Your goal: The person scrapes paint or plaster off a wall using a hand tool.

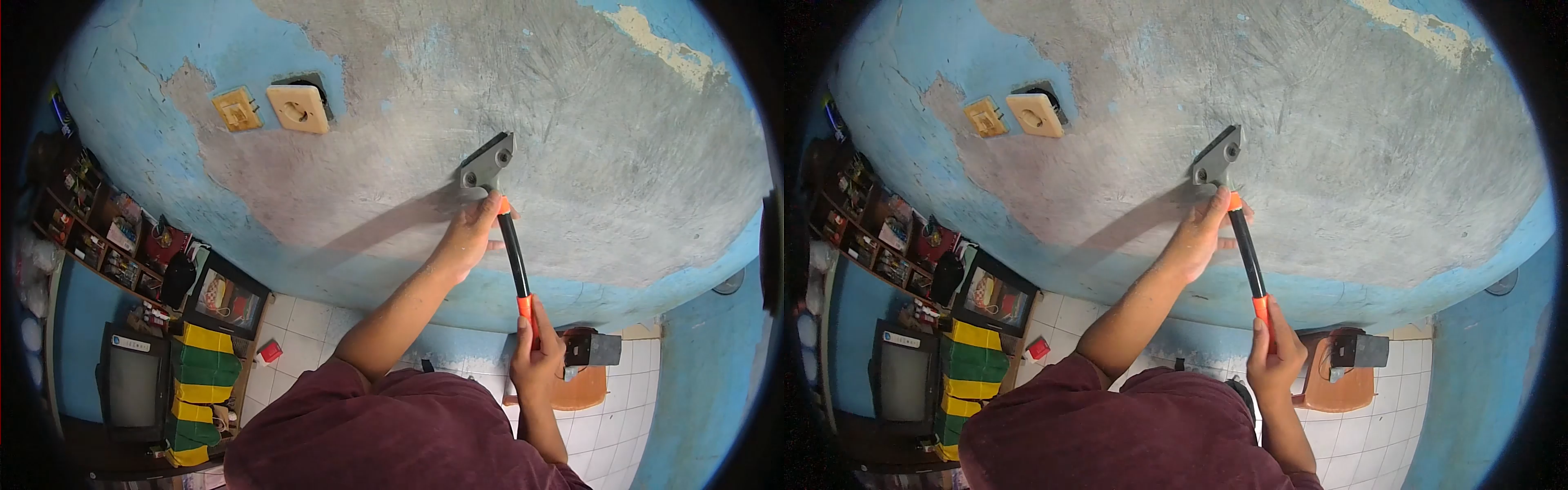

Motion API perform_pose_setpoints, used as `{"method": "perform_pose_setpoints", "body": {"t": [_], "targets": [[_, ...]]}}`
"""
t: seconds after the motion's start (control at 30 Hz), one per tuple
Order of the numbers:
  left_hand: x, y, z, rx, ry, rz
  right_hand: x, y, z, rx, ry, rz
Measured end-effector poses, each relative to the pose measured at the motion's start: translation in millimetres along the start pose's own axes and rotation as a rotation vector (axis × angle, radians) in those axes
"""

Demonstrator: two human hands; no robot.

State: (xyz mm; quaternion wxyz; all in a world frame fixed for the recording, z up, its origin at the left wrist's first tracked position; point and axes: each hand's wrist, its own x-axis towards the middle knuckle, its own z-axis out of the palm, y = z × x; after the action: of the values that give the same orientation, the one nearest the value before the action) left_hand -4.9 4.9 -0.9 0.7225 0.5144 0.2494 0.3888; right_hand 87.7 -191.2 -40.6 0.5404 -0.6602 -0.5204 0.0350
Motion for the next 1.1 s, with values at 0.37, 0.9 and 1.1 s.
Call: {"method": "perform_pose_setpoints", "body": {"t": [0.37, 0.9, 1.1], "targets": [[2.2, 1.5, -1.3, 0.063, -0.038, -0.011, -2.1, 0.4, 0.1, -0.023, 0.014, -0.005], [0.6, 0.8, 3.8, 0.08, -0.015, 0.032, 2.7, 1.4, -2.8, -0.048, 0.024, -0.056], [4.4, 26.5, 0.1, 0.085, 0.053, 0.227, 15.7, -23.2, 17.2, 0.086, 0.052, -0.051]]}}
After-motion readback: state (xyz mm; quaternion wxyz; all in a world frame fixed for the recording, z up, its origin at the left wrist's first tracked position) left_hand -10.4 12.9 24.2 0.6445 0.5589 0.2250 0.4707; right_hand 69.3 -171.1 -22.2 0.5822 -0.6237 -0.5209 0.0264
